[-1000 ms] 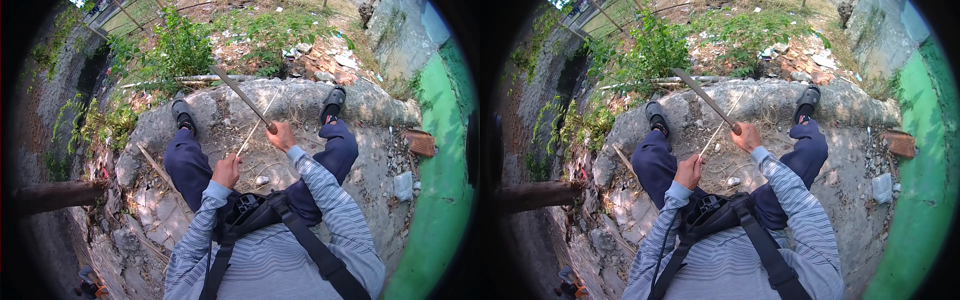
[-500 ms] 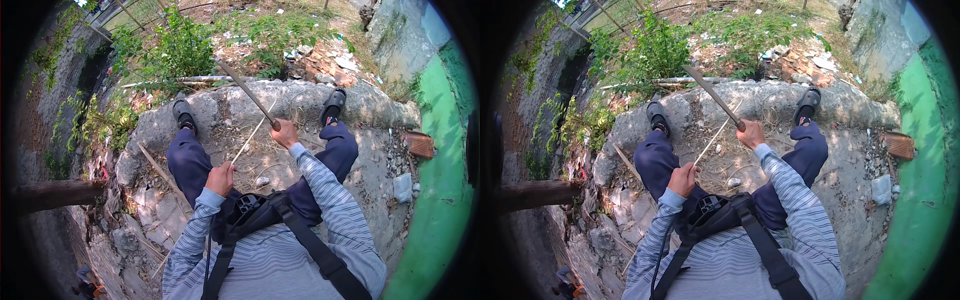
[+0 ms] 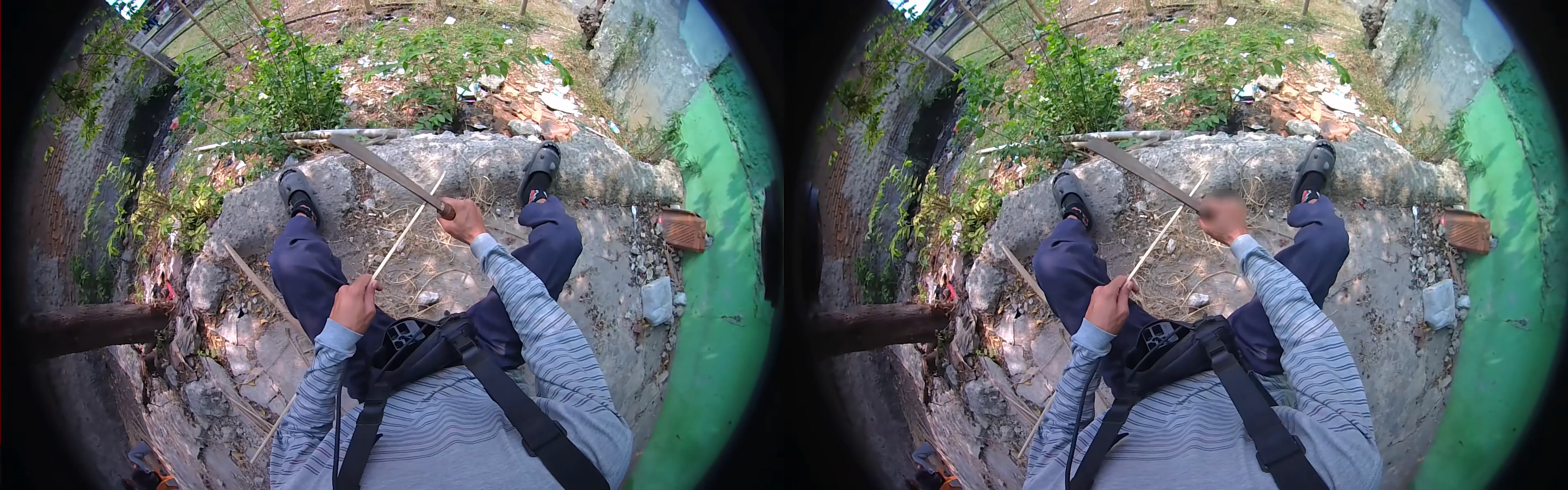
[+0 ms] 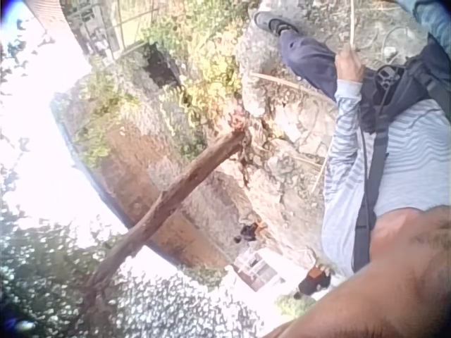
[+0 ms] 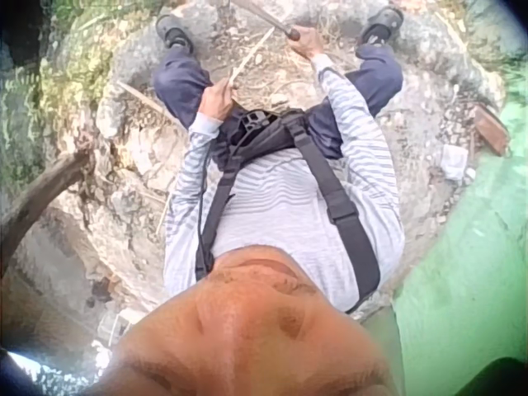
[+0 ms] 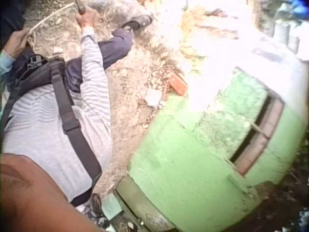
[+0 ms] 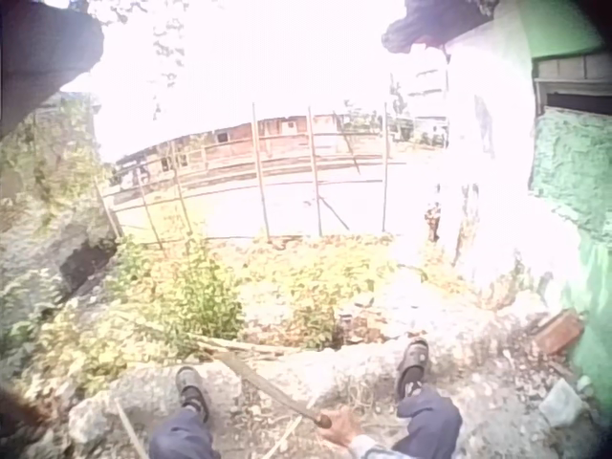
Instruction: The person shaves and scrapes a wooden stick using a machete while sitting outdoors.
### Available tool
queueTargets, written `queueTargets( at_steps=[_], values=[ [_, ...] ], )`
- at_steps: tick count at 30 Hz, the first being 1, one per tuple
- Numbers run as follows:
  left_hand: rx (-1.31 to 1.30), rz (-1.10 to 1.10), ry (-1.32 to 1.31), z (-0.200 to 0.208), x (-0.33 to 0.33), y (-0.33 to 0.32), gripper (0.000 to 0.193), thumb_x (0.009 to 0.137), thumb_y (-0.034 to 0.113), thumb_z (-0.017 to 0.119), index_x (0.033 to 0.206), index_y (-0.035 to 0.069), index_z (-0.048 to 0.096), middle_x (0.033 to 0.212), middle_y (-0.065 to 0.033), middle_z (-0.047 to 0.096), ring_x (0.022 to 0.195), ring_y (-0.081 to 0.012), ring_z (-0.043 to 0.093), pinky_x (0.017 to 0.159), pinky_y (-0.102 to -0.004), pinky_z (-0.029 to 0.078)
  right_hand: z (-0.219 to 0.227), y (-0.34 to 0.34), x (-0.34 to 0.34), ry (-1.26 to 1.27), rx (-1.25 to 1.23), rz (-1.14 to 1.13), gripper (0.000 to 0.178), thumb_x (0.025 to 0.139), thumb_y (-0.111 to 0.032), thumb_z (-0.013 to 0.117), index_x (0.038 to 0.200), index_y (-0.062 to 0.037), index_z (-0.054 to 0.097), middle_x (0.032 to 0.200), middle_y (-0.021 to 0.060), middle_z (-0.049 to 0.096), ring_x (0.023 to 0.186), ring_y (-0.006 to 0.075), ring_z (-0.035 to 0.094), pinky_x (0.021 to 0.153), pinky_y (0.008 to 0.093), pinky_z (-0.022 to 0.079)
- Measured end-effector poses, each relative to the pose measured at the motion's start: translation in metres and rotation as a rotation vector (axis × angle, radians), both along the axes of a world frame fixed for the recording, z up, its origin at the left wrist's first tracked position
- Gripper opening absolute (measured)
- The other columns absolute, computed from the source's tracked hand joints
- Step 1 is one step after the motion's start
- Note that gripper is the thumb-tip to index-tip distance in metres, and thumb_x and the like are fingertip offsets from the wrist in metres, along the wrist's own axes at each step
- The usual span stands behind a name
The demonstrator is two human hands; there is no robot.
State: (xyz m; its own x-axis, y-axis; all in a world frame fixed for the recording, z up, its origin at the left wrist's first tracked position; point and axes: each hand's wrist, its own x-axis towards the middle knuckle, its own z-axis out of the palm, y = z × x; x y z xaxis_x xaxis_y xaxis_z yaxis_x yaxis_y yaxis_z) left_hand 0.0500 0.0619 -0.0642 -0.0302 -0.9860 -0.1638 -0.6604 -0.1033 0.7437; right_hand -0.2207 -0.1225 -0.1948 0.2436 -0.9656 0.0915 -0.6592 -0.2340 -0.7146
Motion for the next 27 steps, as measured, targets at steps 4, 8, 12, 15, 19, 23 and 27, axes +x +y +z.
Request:
queueTargets(
  at_steps=[4, 8, 12, 15, 19, 23, 27],
  values=[
    [-0.083, -0.027, -0.005, -0.003, 0.007, 0.011, 0.017, 0.101, 0.012, 0.053, 0.095, 0.003, 0.066, 0.072, -0.0241, 0.065, 0.069, -0.0454, 0.065, 0.062, -0.0505, 0.05, -0.022, -0.03, -0.02, 0.015, 0.174, -0.152, 0.024, 0.083, -0.032, 0.067, 0.088, -0.0084, 0.069, 0.08, 0.0172, 0.07, 0.078, 0.0402, 0.068, 0.07, 0.0477, 0.053],
    [0.014, -0.07, -0.139, 0.006, 0.015, 0.018, 0.023, 0.103, 0.019, 0.05, 0.095, 0.005, 0.066, 0.079, -0.026, 0.068, 0.08, -0.0485, 0.065, 0.074, -0.057, 0.051, -0.047, -0.038, -0.042, -0.01, 0.19, -0.281, 0.028, 0.084, -0.034, 0.069, 0.094, -0.0087, 0.073, 0.086, 0.0168, 0.073, 0.081, 0.0378, 0.07, 0.074, 0.0473, 0.053],
    [0.01, 0.015, -0.246, 0.007, 0.034, 0.01, 0.025, 0.103, 0.02, 0.049, 0.096, 0.005, 0.067, 0.083, -0.0247, 0.069, 0.081, -0.0479, 0.066, 0.075, -0.0554, 0.052, -0.045, -0.032, -0.041, -0.085, 0.199, -0.351, 0.04, 0.085, -0.041, 0.075, 0.1, -0.0035, 0.075, 0.083, 0.0148, 0.074, 0.077, 0.0321, 0.07, 0.073, 0.0431, 0.054],
    [0.044, 0.024, -0.239, 0.014, 0.039, 0.013, 0.025, 0.104, 0.023, 0.049, 0.097, 0.008, 0.068, 0.083, -0.0238, 0.069, 0.082, -0.0468, 0.067, 0.073, -0.0556, 0.052, -0.023, -0.027, -0.03, -0.592, 0.487, -0.383, 0.046, 0.09, -0.048, 0.076, 0.09, -0.002, 0.074, 0.064, -0.0014, 0.057, 0.053, 0.0097, 0.052, 0.049, 0.0292, 0.043],
    [0.037, -0.011, -0.318, 0.022, 0.034, 0.014, 0.021, 0.104, 0.025, 0.051, 0.099, 0.012, 0.066, 0.08, -0.022, 0.07, 0.081, -0.0455, 0.068, 0.07, -0.0569, 0.052, 0.014, -0.025, -0.027, -0.944, 0.595, -0.294, 0.032, 0.094, -0.034, 0.077, 0.094, -0.0051, 0.065, 0.059, -0.0083, 0.041, 0.043, 0.0025, 0.036, 0.04, 0.0228, 0.027],
    [-0.018, -0.039, -0.578, 0.041, 0.032, -0.001, 0.014, 0.102, 0.028, 0.055, 0.1, 0.015, 0.062, 0.079, -0.0166, 0.07, 0.077, -0.0416, 0.069, 0.061, -0.0559, 0.051, 0.034, -0.023, -0.032, -1.105, 0.652, -0.298, 0.029, 0.094, -0.031, 0.077, 0.093, -0.0062, 0.062, 0.059, -0.0073, 0.043, 0.043, 0.0035, 0.038, 0.041, 0.0236, 0.03],
    [-0.155, -0.099, -0.69, 0.045, 0.064, -0.026, 0.01, 0.099, 0.025, 0.057, 0.102, 0.017, 0.063, 0.082, -0.0104, 0.07, 0.076, -0.0364, 0.069, 0.06, -0.0512, 0.046, 0.049, -0.017, -0.037, -1.247, 0.712, -0.208, 0.023, 0.094, -0.024, 0.076, 0.097, -0.0064, 0.062, 0.06, -0.0052, 0.047, 0.042, 0.004, 0.039, 0.041, 0.0245, 0.033]
  ],
)
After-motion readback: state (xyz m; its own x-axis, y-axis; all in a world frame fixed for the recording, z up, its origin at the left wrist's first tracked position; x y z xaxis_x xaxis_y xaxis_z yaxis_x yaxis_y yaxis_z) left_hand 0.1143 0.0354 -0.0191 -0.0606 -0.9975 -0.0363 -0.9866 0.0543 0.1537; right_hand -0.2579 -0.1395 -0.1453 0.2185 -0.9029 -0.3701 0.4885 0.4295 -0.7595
